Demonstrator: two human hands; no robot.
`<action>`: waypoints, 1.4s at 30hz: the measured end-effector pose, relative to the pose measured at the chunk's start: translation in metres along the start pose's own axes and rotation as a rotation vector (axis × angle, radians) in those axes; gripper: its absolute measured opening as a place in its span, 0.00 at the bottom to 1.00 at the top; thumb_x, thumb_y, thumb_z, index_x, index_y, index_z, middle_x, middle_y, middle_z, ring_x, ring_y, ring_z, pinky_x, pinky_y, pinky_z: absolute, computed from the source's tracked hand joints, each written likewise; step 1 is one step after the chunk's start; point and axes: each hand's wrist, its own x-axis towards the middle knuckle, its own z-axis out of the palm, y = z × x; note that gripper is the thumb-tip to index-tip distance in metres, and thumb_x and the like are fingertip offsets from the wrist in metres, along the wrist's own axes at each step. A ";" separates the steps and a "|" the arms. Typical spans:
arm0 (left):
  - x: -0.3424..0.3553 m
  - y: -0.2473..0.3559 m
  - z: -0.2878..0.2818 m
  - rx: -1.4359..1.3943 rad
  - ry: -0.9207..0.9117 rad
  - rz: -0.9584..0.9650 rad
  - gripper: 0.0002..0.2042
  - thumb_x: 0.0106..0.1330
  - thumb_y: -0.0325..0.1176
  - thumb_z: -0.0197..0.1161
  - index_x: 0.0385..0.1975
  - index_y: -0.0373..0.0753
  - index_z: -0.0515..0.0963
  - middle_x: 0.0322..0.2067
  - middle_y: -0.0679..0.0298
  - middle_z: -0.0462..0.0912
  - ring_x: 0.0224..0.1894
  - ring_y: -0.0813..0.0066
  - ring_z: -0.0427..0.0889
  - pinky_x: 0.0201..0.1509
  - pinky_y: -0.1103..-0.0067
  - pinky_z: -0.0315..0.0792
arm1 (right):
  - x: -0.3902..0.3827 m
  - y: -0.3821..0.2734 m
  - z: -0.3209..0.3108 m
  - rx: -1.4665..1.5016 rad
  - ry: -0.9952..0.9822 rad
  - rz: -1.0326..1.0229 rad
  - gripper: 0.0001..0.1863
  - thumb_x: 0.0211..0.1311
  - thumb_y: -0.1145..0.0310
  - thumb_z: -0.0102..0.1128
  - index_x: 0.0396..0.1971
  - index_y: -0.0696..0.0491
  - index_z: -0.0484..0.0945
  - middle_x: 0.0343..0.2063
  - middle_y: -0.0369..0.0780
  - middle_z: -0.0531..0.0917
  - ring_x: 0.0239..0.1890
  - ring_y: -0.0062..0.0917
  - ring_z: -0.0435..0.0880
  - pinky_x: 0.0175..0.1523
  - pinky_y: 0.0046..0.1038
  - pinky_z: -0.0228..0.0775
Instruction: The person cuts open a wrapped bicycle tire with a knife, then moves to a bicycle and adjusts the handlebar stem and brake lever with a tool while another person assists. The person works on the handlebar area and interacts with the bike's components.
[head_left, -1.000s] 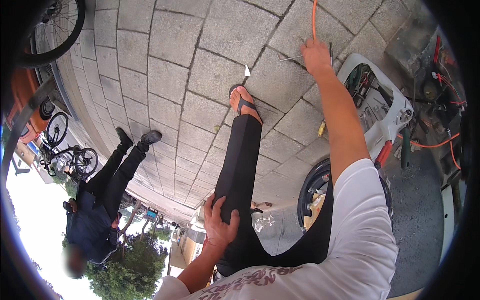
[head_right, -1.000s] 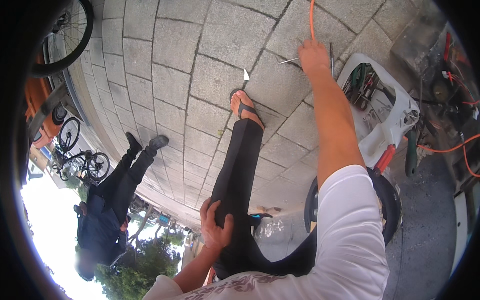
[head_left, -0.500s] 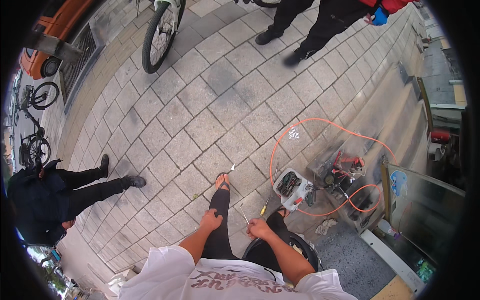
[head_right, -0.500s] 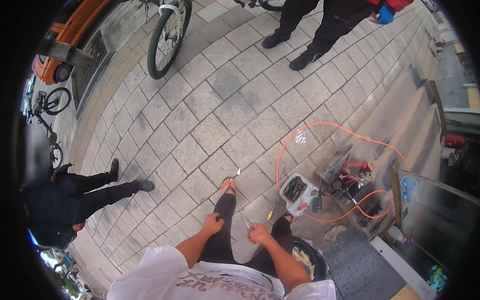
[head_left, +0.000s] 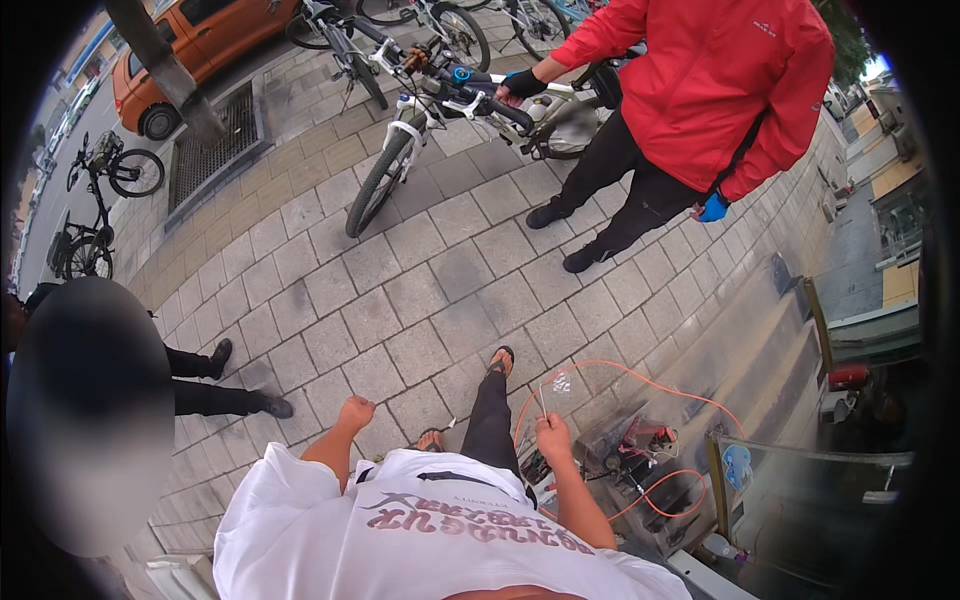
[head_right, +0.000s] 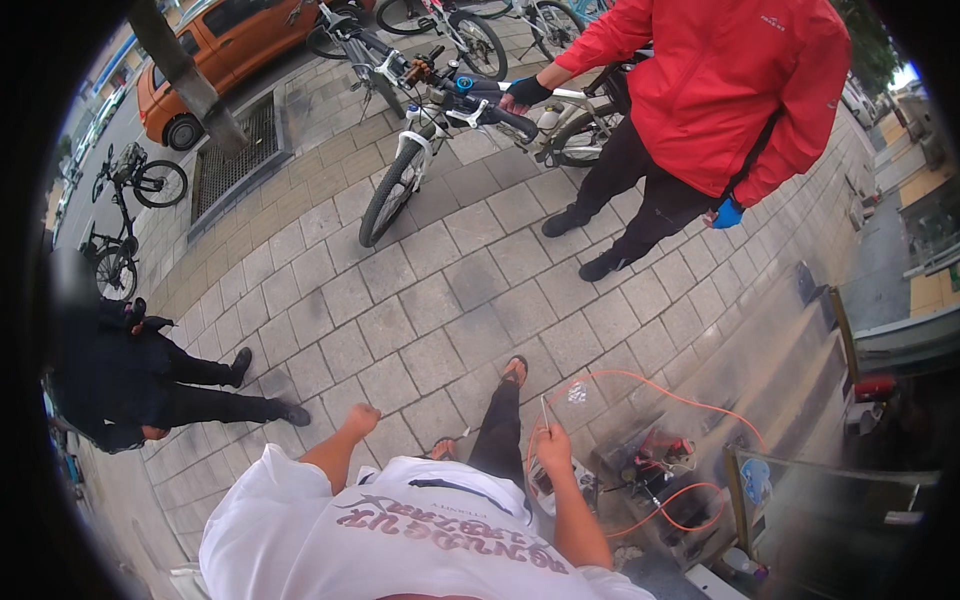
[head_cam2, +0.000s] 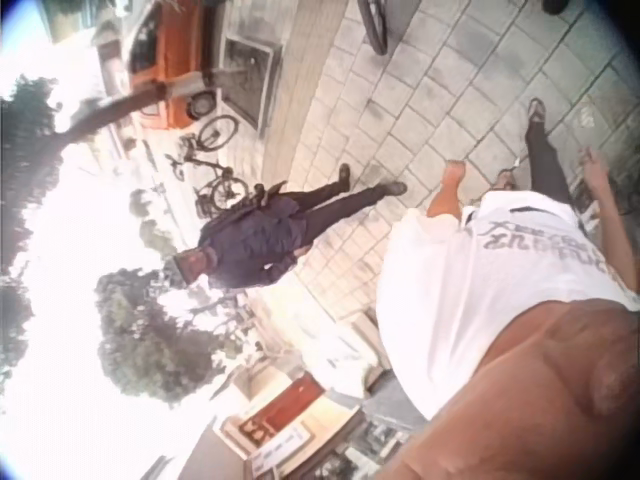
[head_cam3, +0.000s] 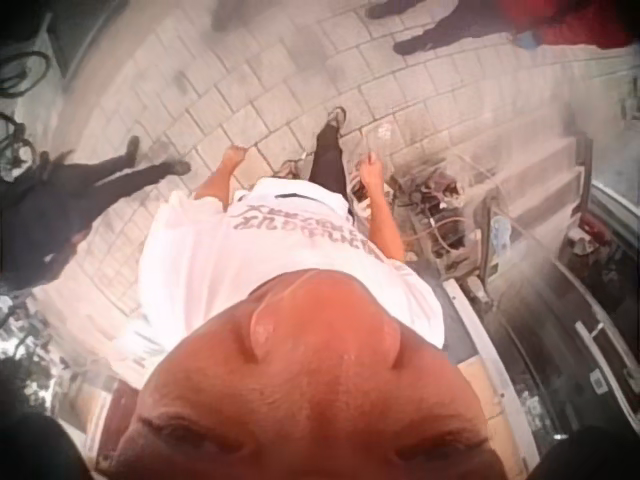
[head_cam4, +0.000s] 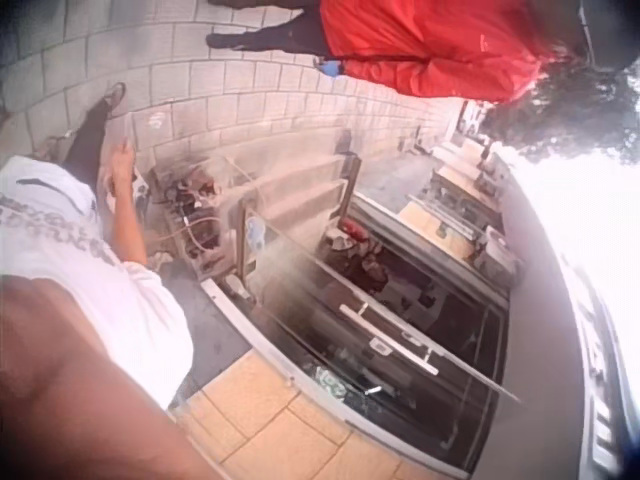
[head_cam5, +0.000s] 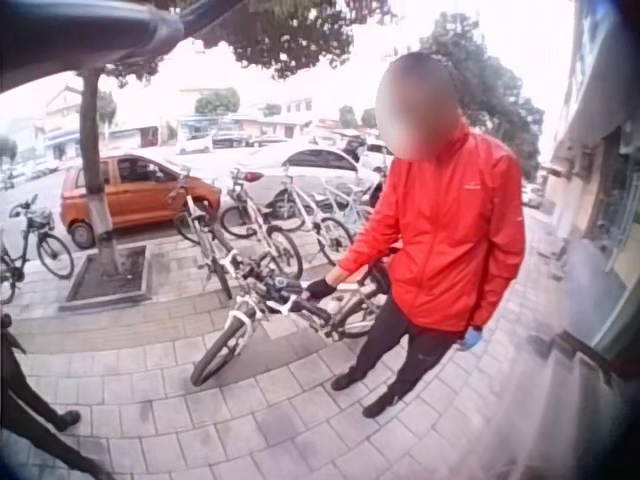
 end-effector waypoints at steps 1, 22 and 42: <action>0.000 0.013 -0.012 -0.102 0.036 0.019 0.18 0.63 0.43 0.65 0.43 0.33 0.85 0.39 0.49 0.89 0.38 0.57 0.89 0.44 0.65 0.81 | 0.020 0.010 0.004 0.048 -0.019 0.026 0.16 0.72 0.59 0.56 0.39 0.58 0.82 0.27 0.44 0.82 0.33 0.31 0.82 0.42 0.36 0.74; -0.004 0.163 -0.073 -0.635 0.178 -0.221 0.14 0.66 0.39 0.64 0.40 0.34 0.88 0.31 0.60 0.88 0.30 0.72 0.85 0.34 0.73 0.79 | 0.479 -0.478 -0.040 -0.089 0.073 -0.493 0.20 0.72 0.53 0.57 0.36 0.58 0.83 0.26 0.49 0.82 0.30 0.34 0.81 0.43 0.39 0.73; 0.208 0.553 -0.374 -1.173 -0.060 0.290 0.32 0.66 0.44 0.75 0.65 0.36 0.71 0.50 0.65 0.84 0.53 0.72 0.83 0.59 0.70 0.76 | 0.420 -0.527 0.038 0.294 -0.471 -0.231 0.22 0.77 0.55 0.58 0.28 0.57 0.82 0.18 0.28 0.73 0.20 0.11 0.67 0.27 0.21 0.61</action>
